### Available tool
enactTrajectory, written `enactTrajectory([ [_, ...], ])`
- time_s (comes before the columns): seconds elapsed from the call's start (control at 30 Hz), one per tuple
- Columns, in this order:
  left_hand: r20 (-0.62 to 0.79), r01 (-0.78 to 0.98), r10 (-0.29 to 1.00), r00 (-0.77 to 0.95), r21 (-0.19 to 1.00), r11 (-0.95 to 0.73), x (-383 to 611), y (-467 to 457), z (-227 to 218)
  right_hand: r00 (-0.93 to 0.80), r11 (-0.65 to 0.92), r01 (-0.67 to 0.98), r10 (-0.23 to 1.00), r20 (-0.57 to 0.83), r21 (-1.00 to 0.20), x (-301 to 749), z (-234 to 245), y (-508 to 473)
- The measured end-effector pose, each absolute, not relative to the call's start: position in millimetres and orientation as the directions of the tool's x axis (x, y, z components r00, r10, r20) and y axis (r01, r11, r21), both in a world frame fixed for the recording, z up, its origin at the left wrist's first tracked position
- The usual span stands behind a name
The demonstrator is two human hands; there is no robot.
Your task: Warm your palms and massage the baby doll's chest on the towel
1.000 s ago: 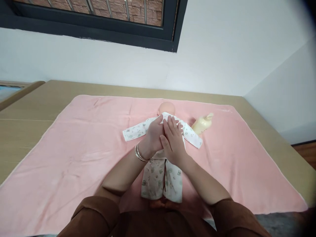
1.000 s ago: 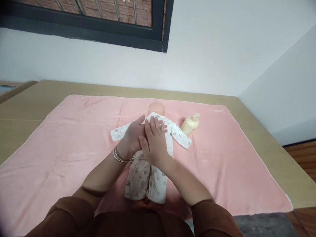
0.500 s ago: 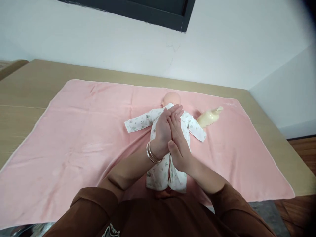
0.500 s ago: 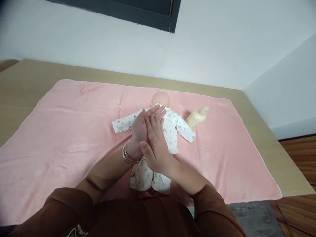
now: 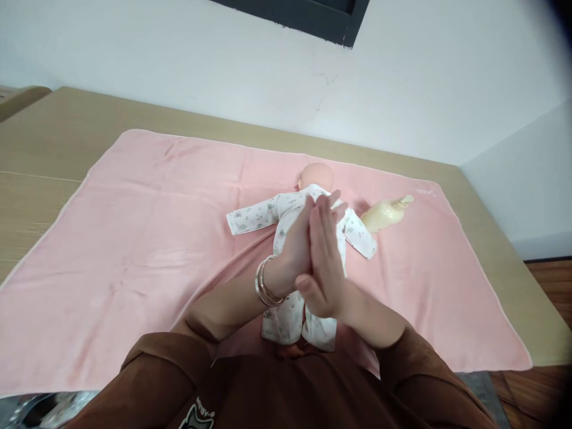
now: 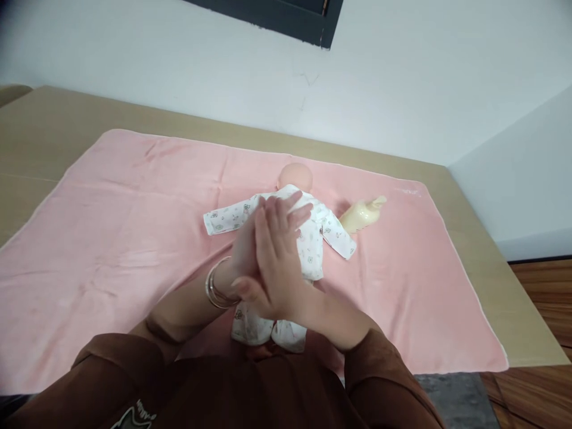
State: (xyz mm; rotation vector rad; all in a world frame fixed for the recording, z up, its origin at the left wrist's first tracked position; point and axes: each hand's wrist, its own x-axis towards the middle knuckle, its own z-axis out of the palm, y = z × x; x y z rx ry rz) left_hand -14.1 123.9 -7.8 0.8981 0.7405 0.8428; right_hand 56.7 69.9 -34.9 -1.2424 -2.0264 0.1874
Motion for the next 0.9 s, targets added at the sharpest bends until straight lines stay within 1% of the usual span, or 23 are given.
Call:
enactTrajectory([
  [0.03,-0.162,-0.346,0.843,0.512,0.86,0.376,-22.8,126.6,-1.7,-0.296,0.559,0.691,0.798,0.525,-0.459,53.5,-38.0,65.9],
  [0.07,-0.127,-0.368,0.847,0.517,0.86,0.354,-30.6,128.6,3.4,-0.319,0.588,0.671,0.78,0.539,-0.453,51.3,-41.1,62.7],
  [0.17,-0.072,-0.323,0.911,0.406,0.921,0.217,-45.2,130.2,12.2,-0.341,0.62,0.638,0.759,0.554,-0.457,53.2,-49.2,58.3],
  [0.23,-0.073,-0.354,0.931,0.357,0.912,0.208,-45.8,127.5,13.1,-0.33,0.615,0.663,0.752,0.57,-0.427,61.9,-53.3,59.8],
  [0.3,-0.092,-0.492,0.907,0.411,0.815,0.305,-40.9,121.3,11.4,-0.322,0.624,0.696,0.713,0.622,-0.355,75.2,-56.8,62.8],
  [0.37,-0.091,-0.611,0.849,0.521,0.654,0.446,-33.2,112.0,7.6,-0.316,0.634,0.724,0.656,0.685,-0.273,90.5,-59.1,65.1],
  [0.43,-0.08,-0.643,0.777,0.624,0.512,0.569,-24.6,101.1,2.3,-0.306,0.616,0.757,0.628,0.716,-0.217,104.6,-59.3,65.0],
  [0.5,-0.073,-0.621,0.719,0.691,0.449,0.643,-15.7,90.3,-4.0,-0.278,0.566,0.8,0.644,0.713,-0.199,114.7,-56.4,63.3],
  [0.6,-0.101,-0.596,0.713,0.694,0.477,0.647,-3.2,78.9,-13.5,-0.227,0.484,0.843,0.715,0.661,-0.234,119.3,-48.1,60.2],
  [0.7,-0.087,-0.583,0.712,0.697,0.508,0.634,5.6,76.1,-20.4,-0.218,0.466,0.822,0.787,0.577,-0.326,111.3,-41.7,57.5],
  [0.8,-0.054,-0.577,0.7,0.712,0.523,0.627,8.4,81.7,-23.7,-0.187,0.459,0.782,0.818,0.544,-0.421,96.2,-42.9,53.7],
  [0.9,-0.117,-0.552,0.727,0.677,0.572,0.607,3.3,95.1,-23.2,-0.193,0.468,0.753,0.828,0.526,-0.462,80.8,-51.5,47.7],
])
